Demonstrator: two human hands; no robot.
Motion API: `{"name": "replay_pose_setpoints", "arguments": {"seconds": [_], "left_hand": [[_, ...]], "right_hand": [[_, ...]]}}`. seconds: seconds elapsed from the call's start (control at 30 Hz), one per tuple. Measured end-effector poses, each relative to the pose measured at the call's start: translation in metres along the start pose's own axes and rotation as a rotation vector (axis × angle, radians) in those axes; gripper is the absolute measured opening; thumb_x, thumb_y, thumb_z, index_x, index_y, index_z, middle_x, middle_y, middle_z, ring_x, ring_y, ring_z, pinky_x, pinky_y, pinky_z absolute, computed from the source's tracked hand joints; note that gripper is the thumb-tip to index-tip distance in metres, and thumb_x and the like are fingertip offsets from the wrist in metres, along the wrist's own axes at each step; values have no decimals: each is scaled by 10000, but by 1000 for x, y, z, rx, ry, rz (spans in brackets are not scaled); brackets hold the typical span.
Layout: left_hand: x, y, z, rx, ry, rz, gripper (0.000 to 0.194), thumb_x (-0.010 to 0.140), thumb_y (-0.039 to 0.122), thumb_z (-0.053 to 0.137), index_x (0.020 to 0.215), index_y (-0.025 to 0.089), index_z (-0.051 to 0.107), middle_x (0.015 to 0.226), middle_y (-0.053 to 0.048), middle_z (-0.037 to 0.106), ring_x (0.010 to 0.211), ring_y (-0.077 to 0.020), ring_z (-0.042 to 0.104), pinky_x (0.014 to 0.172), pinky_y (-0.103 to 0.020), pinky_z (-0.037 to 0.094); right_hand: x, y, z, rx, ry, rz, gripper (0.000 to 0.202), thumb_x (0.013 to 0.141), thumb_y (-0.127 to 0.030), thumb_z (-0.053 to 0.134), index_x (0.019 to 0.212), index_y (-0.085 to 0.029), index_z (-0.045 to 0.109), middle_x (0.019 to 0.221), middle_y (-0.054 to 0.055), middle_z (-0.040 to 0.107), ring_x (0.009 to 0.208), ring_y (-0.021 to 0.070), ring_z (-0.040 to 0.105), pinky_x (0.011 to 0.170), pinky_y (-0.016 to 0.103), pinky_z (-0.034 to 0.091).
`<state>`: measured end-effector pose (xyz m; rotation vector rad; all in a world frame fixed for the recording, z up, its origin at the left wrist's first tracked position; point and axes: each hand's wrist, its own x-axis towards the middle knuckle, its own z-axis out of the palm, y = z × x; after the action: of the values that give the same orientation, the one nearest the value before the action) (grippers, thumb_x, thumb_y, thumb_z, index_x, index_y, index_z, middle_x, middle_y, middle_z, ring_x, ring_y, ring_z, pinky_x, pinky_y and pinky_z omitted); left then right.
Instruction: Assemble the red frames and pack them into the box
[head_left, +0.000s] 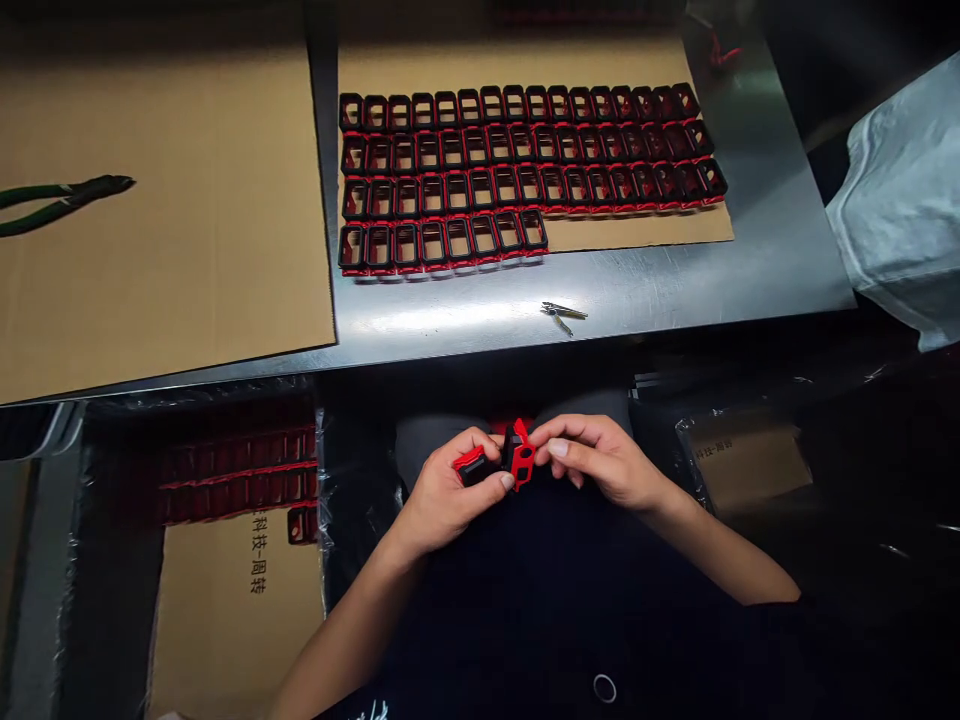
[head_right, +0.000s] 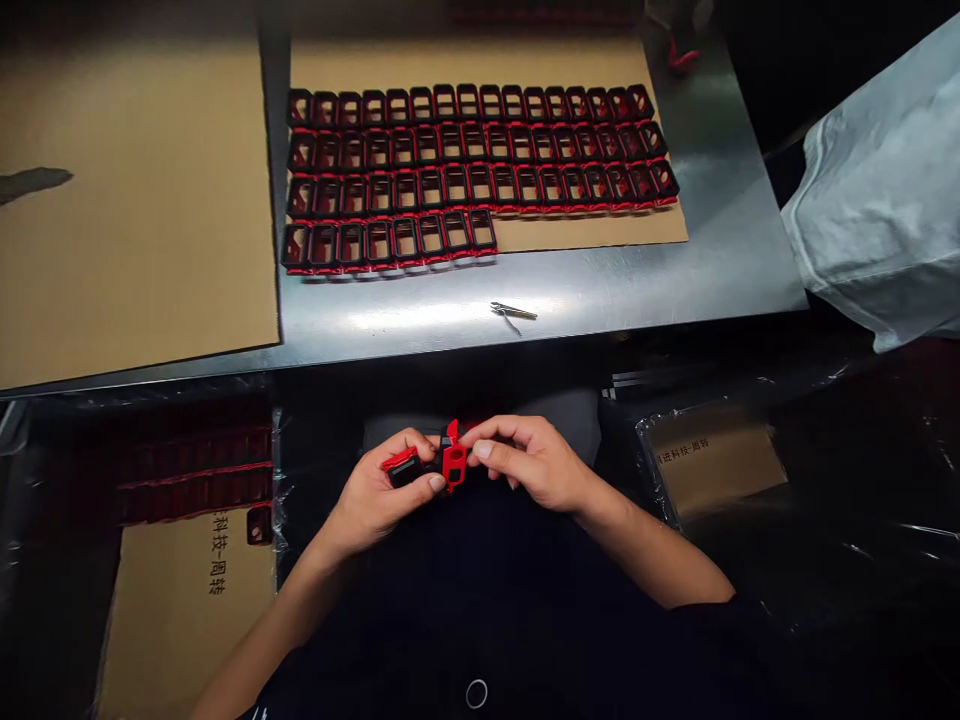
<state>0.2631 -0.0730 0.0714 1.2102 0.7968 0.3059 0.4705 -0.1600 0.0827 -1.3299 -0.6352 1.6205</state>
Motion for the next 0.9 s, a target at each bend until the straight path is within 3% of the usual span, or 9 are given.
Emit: {"name": "replay_pose_setpoints", "arguments": {"seconds": [0.1, 0.2, 0.27, 0.4, 0.5, 0.6, 0.73, 0.9], "left_hand": [[2, 0, -4, 95, -50, 67, 199, 853, 299, 721, 855, 199, 550, 1062, -80, 746, 849, -159, 671, 797, -289, 516], [2, 6, -8, 276, -85, 208, 106, 894, 238, 669, 880, 207, 569, 1199, -103, 740, 1003, -196, 707, 891, -325, 523], [1, 10, -9, 368, -47, 297, 80, 898, 202, 654, 876, 210, 577, 1274, -117, 717, 1110, -222, 701, 961, -356, 518], [-2, 12, -7, 335, 102, 371, 130, 868, 227, 703, 851, 203, 576, 1375, -161, 647, 1225, -275, 661, 1035, -420, 512], [-4, 9, -3, 242, 85, 409, 253, 820, 331, 785, 864, 194, 577, 1436, -200, 582, 1255, -324, 645, 1036, -461, 527], [-5, 7, 1, 273, 91, 494, 352, 746, 373, 863, 849, 188, 581, 1425, -214, 580, 1251, -348, 646, 1030, -482, 538], [-5, 8, 3, 371, 172, 599, 298, 759, 267, 854, 832, 189, 576, 1375, -204, 623, 1235, -328, 658, 1009, -478, 558], [-7, 7, 3, 442, 210, 721, 269, 765, 181, 824, 854, 188, 571, 1378, -203, 631, 1240, -322, 664, 976, -443, 582]], "right_hand": [[-3, -5, 6, -2, -20, -2, 360, 850, -500, 706, 946, -161, 775, 808, 55, 701, 626, 119, 583, 467, 193, 411], [-2, -8, 11, -55, -14, -27, 317, 857, -467, 719, 855, -153, 770, 688, 8, 624, 546, 85, 492, 456, 195, 364], [-2, -9, 14, -126, -10, -90, 247, 845, -399, 754, 823, -153, 766, 646, -12, 593, 534, 79, 471, 482, 205, 380], [-6, -7, 18, -386, 20, -413, 118, 876, -266, 741, 846, -156, 772, 711, 27, 680, 599, 116, 587, 555, 238, 472], [-6, -4, 18, -560, -4, -701, 74, 914, -191, 701, 920, -169, 772, 756, 52, 746, 639, 143, 667, 616, 259, 534], [-3, -1, 18, -661, -33, -845, 95, 937, -189, 674, 943, -189, 769, 786, 65, 774, 681, 174, 708, 670, 295, 582], [2, 3, 17, -735, -48, -896, 142, 961, -205, 629, 935, -205, 769, 796, 72, 781, 729, 201, 729, 708, 331, 609], [3, 2, 14, -703, -122, -854, 136, 945, -179, 627, 939, -200, 762, 814, 81, 783, 771, 210, 735, 719, 341, 612]]}}
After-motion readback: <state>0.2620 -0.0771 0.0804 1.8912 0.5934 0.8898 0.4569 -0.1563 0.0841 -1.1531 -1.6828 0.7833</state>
